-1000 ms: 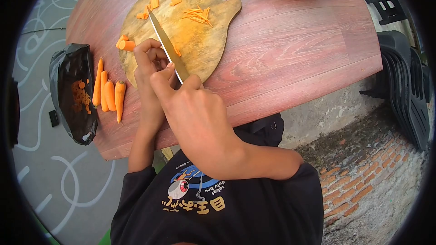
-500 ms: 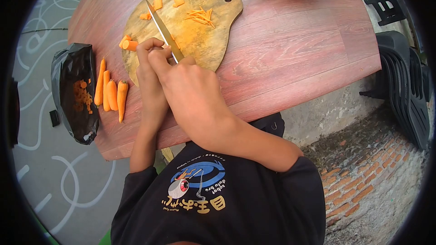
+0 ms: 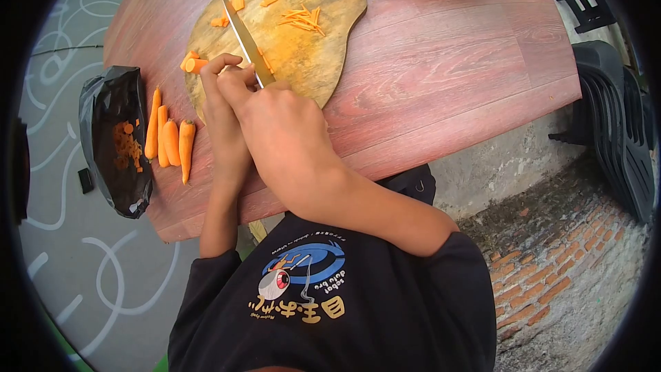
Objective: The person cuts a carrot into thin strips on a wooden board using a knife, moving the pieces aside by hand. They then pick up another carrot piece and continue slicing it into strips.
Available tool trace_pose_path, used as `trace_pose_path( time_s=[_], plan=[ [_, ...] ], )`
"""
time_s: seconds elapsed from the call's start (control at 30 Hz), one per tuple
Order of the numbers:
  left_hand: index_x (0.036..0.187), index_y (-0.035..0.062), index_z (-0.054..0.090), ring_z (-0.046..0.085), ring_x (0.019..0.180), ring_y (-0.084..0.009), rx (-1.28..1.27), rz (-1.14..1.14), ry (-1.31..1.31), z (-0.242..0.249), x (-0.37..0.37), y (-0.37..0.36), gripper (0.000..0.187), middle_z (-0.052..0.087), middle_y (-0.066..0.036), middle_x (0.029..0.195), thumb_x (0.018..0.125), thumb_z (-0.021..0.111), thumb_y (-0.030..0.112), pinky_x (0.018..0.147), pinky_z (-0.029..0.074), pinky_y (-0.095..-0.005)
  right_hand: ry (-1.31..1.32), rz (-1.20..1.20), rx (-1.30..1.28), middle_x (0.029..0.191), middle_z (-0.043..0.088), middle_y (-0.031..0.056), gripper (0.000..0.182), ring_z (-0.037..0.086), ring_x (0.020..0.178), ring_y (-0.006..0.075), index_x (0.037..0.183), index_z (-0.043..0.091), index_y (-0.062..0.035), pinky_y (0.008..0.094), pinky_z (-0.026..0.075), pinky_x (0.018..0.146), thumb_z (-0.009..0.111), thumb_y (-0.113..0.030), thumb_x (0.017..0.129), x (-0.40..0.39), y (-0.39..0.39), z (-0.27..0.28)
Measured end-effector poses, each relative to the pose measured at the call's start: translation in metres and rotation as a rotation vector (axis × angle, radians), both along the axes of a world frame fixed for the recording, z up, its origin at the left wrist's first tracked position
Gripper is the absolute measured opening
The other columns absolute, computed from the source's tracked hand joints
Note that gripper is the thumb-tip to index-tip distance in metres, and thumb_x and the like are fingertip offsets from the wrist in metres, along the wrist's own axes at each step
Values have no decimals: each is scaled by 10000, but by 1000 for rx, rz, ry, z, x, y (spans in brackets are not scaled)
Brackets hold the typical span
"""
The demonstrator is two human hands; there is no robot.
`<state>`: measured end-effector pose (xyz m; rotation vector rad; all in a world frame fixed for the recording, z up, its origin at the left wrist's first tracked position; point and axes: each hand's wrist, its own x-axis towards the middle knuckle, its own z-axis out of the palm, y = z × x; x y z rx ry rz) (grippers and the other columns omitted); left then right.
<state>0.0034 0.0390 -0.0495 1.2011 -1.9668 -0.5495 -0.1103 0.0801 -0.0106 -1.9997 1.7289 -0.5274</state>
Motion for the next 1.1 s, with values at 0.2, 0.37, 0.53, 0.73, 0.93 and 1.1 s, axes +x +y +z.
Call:
trace_pose_path(
  time_s=[0.2,0.37,0.53,0.73,0.93,1.1],
  plan=[
    [1236,8,447,559,601,-207,73,-10,34,4,2,1,359,554,-102,707,947,661,19,567,447,-349,11,0,-77,807,659,240,375,724,733,382,1217,414,6,420,597,588,606,-20,897,-3,11,7],
    [1196,7,449,548,603,-195,126,4,11,8,1,3,300,538,-94,689,957,629,5,574,445,-343,45,8,-5,822,662,244,342,725,728,382,1199,419,0,412,600,586,595,-24,907,-2,15,11],
    [1179,9,452,568,609,-225,134,-7,37,2,4,-1,275,545,-106,694,969,630,29,584,452,-354,-10,5,9,814,662,247,326,720,736,393,1199,423,-10,424,599,604,581,-32,915,2,3,-2],
    [1182,9,453,591,640,-235,109,5,26,4,2,-2,279,555,-118,725,974,635,43,607,469,-361,-23,10,-96,798,656,256,320,714,734,397,1188,424,6,443,589,611,578,-23,909,-1,5,-3],
    [1203,8,437,595,649,-198,139,-25,14,9,4,1,335,566,-115,740,946,652,10,591,469,-331,-35,-28,-75,804,656,260,306,716,740,407,1184,422,21,454,584,601,570,-24,920,-1,17,4],
    [1211,6,430,601,647,-190,100,-7,-16,12,4,1,373,588,-121,748,928,672,-6,569,459,-320,-76,-33,-47,800,657,274,280,709,737,428,1180,420,20,471,582,605,552,-28,938,-2,16,8]
  ],
)
